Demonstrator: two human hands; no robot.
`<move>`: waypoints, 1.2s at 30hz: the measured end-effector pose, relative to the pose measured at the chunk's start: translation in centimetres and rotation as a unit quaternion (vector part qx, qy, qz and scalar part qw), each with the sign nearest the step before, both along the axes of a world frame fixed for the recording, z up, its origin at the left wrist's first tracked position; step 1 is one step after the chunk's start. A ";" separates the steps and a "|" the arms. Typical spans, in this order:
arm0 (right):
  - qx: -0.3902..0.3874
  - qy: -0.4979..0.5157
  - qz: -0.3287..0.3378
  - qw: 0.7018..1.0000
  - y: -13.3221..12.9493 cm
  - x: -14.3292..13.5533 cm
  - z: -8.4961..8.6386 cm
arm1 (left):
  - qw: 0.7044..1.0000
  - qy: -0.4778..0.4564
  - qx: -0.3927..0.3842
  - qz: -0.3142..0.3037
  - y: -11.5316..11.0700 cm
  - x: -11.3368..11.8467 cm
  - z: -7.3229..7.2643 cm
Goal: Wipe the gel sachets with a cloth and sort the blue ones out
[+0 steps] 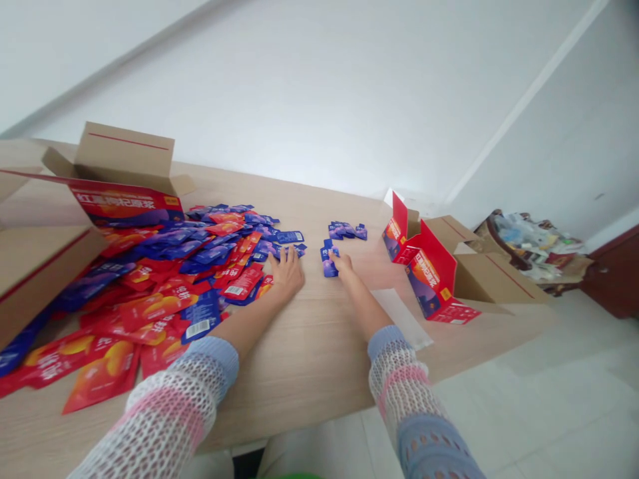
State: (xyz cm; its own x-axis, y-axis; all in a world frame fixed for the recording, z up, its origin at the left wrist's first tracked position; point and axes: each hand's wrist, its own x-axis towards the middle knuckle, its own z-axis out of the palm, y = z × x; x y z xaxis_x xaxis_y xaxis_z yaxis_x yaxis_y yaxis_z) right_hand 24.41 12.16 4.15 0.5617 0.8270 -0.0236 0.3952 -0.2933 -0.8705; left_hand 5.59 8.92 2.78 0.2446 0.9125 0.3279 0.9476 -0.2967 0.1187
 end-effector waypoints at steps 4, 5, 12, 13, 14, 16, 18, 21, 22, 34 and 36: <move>-0.077 -0.106 -0.068 0.989 2.4 -2.1 0.0 | 0.998 0.030 -0.057 0.025 1.2 0.3 -0.9; -0.077 -0.121 -0.074 0.987 2.8 -2.8 0.0 | 0.997 0.037 -0.061 0.036 1.1 0.3 -1.0; -0.068 -0.409 0.149 0.898 0.5 -3.6 -2.5 | 0.992 0.033 -0.053 0.111 -0.3 0.0 -1.0; -0.084 -0.429 0.195 0.878 -0.2 -3.0 -3.0 | 0.991 0.035 -0.057 0.115 -0.4 0.1 -0.9; -0.103 -0.436 0.237 0.862 -0.7 -2.3 -3.3 | 0.991 0.038 -0.058 0.114 -0.5 0.2 -0.7; -0.129 -0.426 0.293 0.846 -1.3 -0.9 -3.6 | 0.993 0.043 -0.046 0.098 -0.4 0.3 -0.4; -0.134 -0.413 0.309 0.846 -1.0 0.3 -3.4 | 0.996 0.039 -0.031 0.078 -0.3 0.4 -0.1; -0.134 -0.408 0.293 0.854 0.8 1.0 -2.8 | 0.997 0.023 -0.032 0.066 -0.1 0.0 0.3; -0.136 -0.409 0.285 0.856 1.6 0.9 -2.6 | 0.997 0.017 -0.038 0.068 0.0 -0.2 0.5; -0.138 -0.395 0.113 0.901 11.5 -4.0 -2.1 | 0.996 -0.022 -0.016 0.088 -0.2 -1.2 1.0; -0.131 -0.386 0.093 0.909 12.5 -4.1 -2.0 | 0.996 -0.012 -0.012 0.084 -0.1 -1.3 0.7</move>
